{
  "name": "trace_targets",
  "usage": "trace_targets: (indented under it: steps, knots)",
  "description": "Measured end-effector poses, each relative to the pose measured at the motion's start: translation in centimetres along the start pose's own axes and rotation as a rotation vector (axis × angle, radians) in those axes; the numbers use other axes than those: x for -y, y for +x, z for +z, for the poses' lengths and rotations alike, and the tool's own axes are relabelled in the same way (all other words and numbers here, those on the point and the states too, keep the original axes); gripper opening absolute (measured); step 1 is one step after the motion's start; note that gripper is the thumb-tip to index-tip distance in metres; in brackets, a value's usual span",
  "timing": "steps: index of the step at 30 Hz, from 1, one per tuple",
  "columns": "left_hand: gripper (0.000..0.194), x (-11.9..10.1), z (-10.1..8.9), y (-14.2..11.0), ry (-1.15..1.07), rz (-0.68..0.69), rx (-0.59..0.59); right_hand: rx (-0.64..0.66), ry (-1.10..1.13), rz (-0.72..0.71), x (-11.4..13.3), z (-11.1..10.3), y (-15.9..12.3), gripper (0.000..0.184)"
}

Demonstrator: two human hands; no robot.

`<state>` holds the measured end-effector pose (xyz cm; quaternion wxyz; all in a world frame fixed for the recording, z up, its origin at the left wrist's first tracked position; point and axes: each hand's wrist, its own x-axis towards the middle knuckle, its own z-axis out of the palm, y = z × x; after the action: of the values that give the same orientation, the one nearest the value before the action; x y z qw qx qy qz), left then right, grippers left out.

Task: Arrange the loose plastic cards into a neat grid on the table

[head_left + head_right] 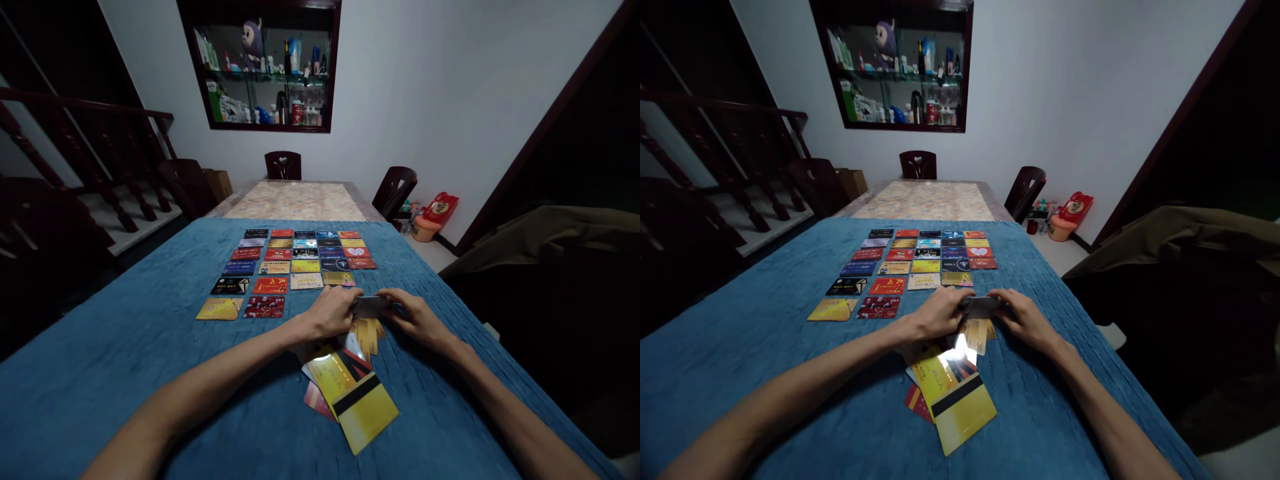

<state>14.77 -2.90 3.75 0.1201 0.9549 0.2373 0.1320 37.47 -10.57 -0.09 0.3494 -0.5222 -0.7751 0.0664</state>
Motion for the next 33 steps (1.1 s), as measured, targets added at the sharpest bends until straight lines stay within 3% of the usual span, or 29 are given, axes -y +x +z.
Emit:
trace_targets:
  steps: [9, 19, 33]
  knots:
    - [0.028, 0.3, 0.2, 0.1, -0.018, -0.048, -0.074, -0.086, -0.192, -0.137, 0.2, 0.5, -0.1, 0.038]
    - [0.035, 0.2, -0.1, 0.1, -0.046, -0.064, -0.097, -0.213, -0.502, -0.258, 0.3, 1.0, 0.1, 0.042]
    - [0.035, 0.7, 0.1, 0.1, -0.064, -0.083, -0.112, -0.244, -0.584, -0.286, 0.7, 1.1, 0.1, 0.038]
